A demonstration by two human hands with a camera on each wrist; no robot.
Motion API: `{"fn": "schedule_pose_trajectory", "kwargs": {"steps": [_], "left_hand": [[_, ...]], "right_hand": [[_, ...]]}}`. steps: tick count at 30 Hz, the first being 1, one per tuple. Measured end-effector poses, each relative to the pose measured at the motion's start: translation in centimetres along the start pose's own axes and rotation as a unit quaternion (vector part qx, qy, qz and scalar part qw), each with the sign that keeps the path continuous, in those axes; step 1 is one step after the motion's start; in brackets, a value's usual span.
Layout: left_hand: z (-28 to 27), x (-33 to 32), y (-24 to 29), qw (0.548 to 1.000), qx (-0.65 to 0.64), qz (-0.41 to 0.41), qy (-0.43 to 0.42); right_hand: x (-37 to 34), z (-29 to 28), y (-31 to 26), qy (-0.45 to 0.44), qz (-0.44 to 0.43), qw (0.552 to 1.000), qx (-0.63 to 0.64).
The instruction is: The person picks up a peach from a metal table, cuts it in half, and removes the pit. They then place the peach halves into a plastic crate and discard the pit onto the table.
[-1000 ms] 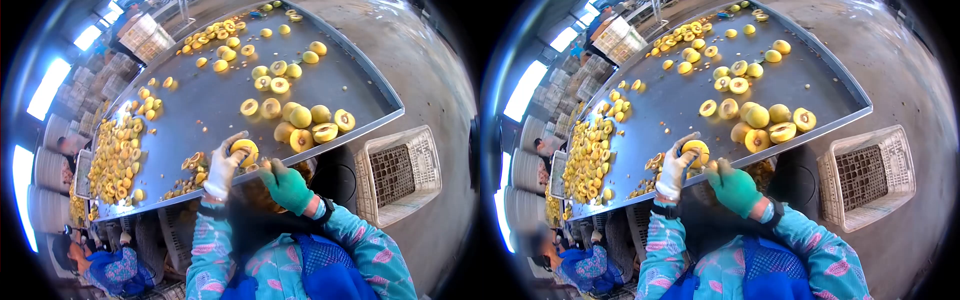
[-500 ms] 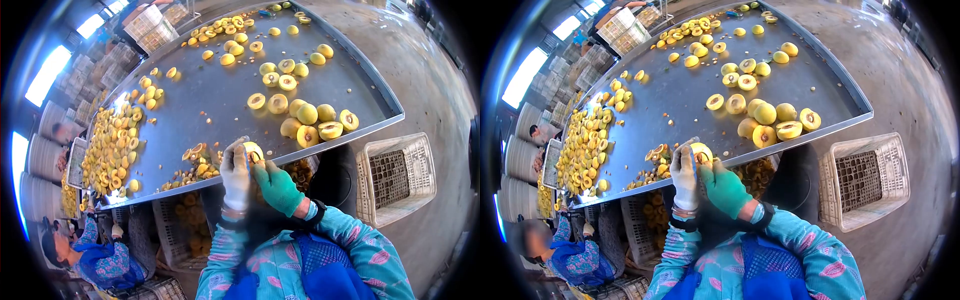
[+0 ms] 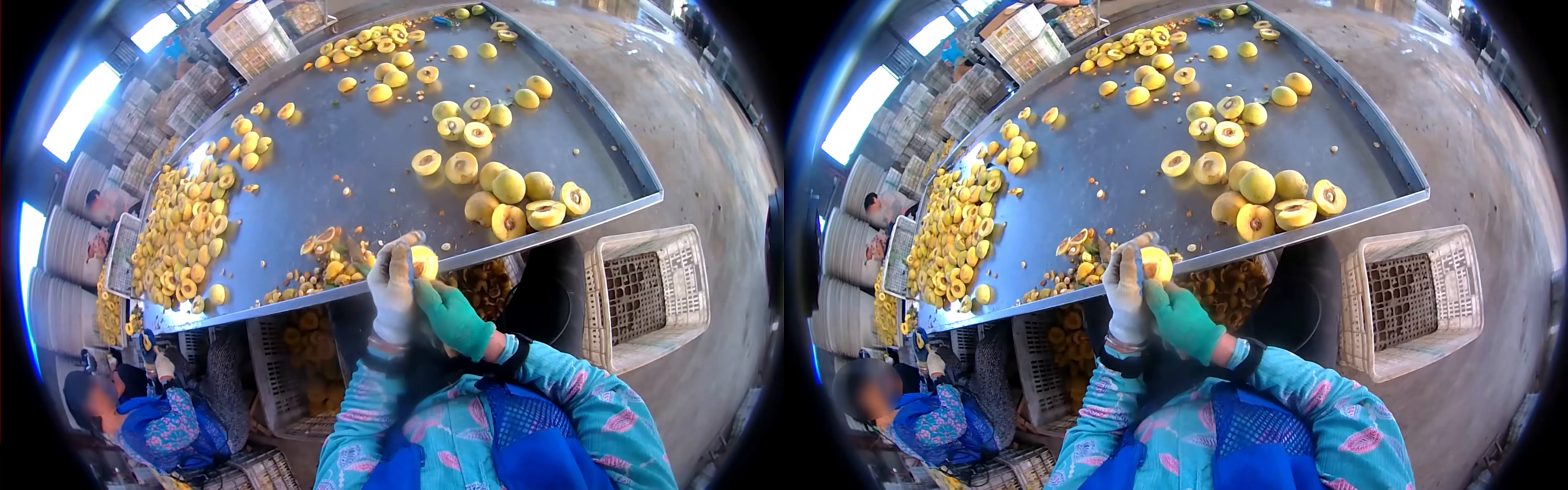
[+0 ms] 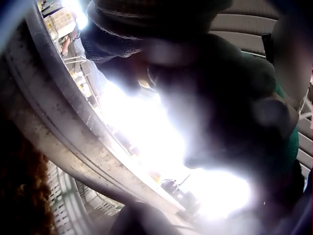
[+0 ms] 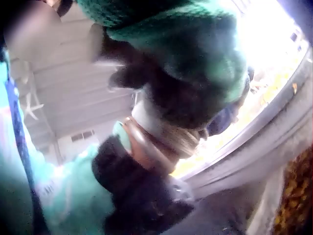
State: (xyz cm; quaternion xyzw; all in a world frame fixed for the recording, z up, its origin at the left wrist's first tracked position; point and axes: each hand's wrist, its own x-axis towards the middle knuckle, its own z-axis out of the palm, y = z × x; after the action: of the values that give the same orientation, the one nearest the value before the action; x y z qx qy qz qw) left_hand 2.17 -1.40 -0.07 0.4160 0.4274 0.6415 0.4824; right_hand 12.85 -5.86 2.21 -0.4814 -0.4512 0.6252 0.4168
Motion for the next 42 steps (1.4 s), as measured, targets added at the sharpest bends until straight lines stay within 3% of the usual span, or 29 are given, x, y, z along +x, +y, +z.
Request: {"fn": "schedule_pose_trajectory", "kwargs": {"steps": [1, 2, 3, 4, 5, 6, 7, 9, 10, 11, 12, 13, 15, 16, 17, 19, 20, 22, 24, 25, 26, 27, 28, 29, 30, 31, 33, 34, 42], "left_hand": [[-0.7, 0.1, 0.2, 0.998, -0.005, -0.047, -0.040], [-1.1, 0.1, 0.7, 0.992, -0.008, -0.095, -0.079], [-1.2, 0.1, 1.1, 0.992, -0.008, -0.097, -0.076], [-1.3, 0.0, 1.6, 0.988, -0.030, -0.116, -0.099], [-1.4, -0.2, 2.4, 0.983, -0.051, -0.132, -0.121], [-1.8, -0.6, 2.9, 0.988, -0.027, -0.108, -0.104], [-2.4, -1.6, 3.8, 0.989, -0.029, -0.146, 0.026], [-7.3, -1.5, 4.6, 0.980, -0.119, -0.102, 0.121], [-12.2, -1.6, 4.9, 0.967, 0.213, -0.014, 0.138], [-12.7, -1.0, 7.0, 0.932, 0.339, -0.043, 0.120], [-13.2, 0.2, 7.9, 0.809, 0.582, 0.041, 0.072], [-13.1, 1.2, 8.2, 0.620, 0.775, 0.122, 0.027], [-6.0, 5.7, 8.6, 0.786, 0.608, 0.111, -0.021], [-3.5, 8.5, 6.7, 0.789, 0.597, 0.141, -0.034], [-1.2, 11.6, 4.2, 0.792, 0.583, 0.173, -0.048], [4.6, 17.0, -0.6, 0.742, 0.651, 0.155, 0.034], [6.4, 18.2, -2.3, 0.729, 0.677, 0.099, -0.014], [7.0, 20.8, -6.8, 0.714, 0.684, 0.010, -0.151], [7.4, 20.9, -6.2, 0.730, 0.643, 0.025, -0.229], [6.8, 20.4, -5.8, 0.723, 0.641, 0.025, -0.258], [5.6, 19.8, -4.9, 0.782, 0.565, -0.004, -0.263], [4.6, 18.5, -3.5, 0.834, 0.484, -0.035, -0.264], [3.9, 16.6, -2.2, 0.905, 0.358, -0.128, -0.189], [3.0, 14.7, -1.2, 0.949, 0.240, -0.129, -0.157], [2.2, 12.6, -0.2, 0.962, 0.185, -0.141, -0.140], [1.7, 10.6, 0.9, 0.973, 0.127, -0.149, -0.121], [1.3, 7.0, 3.3, 0.913, 0.333, 0.113, -0.206], [0.9, 5.8, 2.2, 0.977, 0.164, 0.002, -0.139], [1.2, 3.0, 0.7, 0.993, 0.115, 0.014, 0.020]], "right_hand": [[-0.3, -0.7, -0.7, -0.087, 0.101, 0.985, 0.110], [-0.5, -1.3, -1.1, -0.172, 0.200, 0.940, 0.217], [-0.1, -1.6, -0.4, -0.173, 0.203, 0.939, 0.218], [0.5, -1.7, 1.0, -0.303, 0.232, 0.836, 0.395], [0.7, -1.4, 1.2, -0.416, 0.248, 0.682, 0.549], [0.6, -0.9, 1.3, -0.434, 0.255, 0.663, 0.555], [0.3, -0.7, 1.1, -0.439, 0.260, 0.656, 0.556], [-0.1, -0.5, 0.6, -0.503, 0.218, 0.633, 0.547], [0.0, -1.0, 1.1, -0.423, 0.232, 0.721, 0.498], [0.9, -1.8, 2.4, -0.425, 0.219, 0.724, 0.498], [1.8, -2.3, 4.5, -0.343, 0.323, 0.716, 0.515], [2.1, -2.6, 5.7, -0.255, 0.427, 0.693, 0.522], [1.5, -3.1, 5.6, -0.257, 0.424, 0.758, 0.425], [1.1, -3.5, 4.6, -0.248, 0.395, 0.799, 0.380], [0.9, -4.3, 3.1, -0.242, 0.388, 0.804, 0.379], [0.7, -5.6, 0.1, -0.225, 0.250, 0.913, 0.230], [0.7, -6.1, -0.4, -0.178, 0.226, 0.940, 0.181], [0.9, -6.8, -0.5, -0.121, 0.185, 0.957, 0.190], [1.3, -7.0, -1.7, -0.020, 0.129, 0.965, 0.225], [2.9, -7.1, 0.0, -0.024, 0.131, 0.964, 0.229], [5.3, -7.2, 3.6, 0.043, -0.062, 0.991, 0.108], [6.2, -6.8, 3.3, 0.106, -0.249, 0.963, -0.019], [5.9, -7.2, 2.9, 0.101, -0.238, 0.958, -0.127], [5.3, -7.3, -0.6, 0.090, -0.223, 0.942, -0.232], [5.2, -6.8, -1.8, 0.071, -0.245, 0.913, -0.318], [5.4, -5.7, -1.4, 0.061, -0.242, 0.916, -0.314], [5.8, -3.8, -0.5, 0.057, -0.157, 0.927, -0.335], [5.3, -3.2, -0.6, 0.056, -0.160, 0.939, -0.299], [3.6, -0.9, 1.5, 0.086, -0.193, 0.938, -0.274]]}}
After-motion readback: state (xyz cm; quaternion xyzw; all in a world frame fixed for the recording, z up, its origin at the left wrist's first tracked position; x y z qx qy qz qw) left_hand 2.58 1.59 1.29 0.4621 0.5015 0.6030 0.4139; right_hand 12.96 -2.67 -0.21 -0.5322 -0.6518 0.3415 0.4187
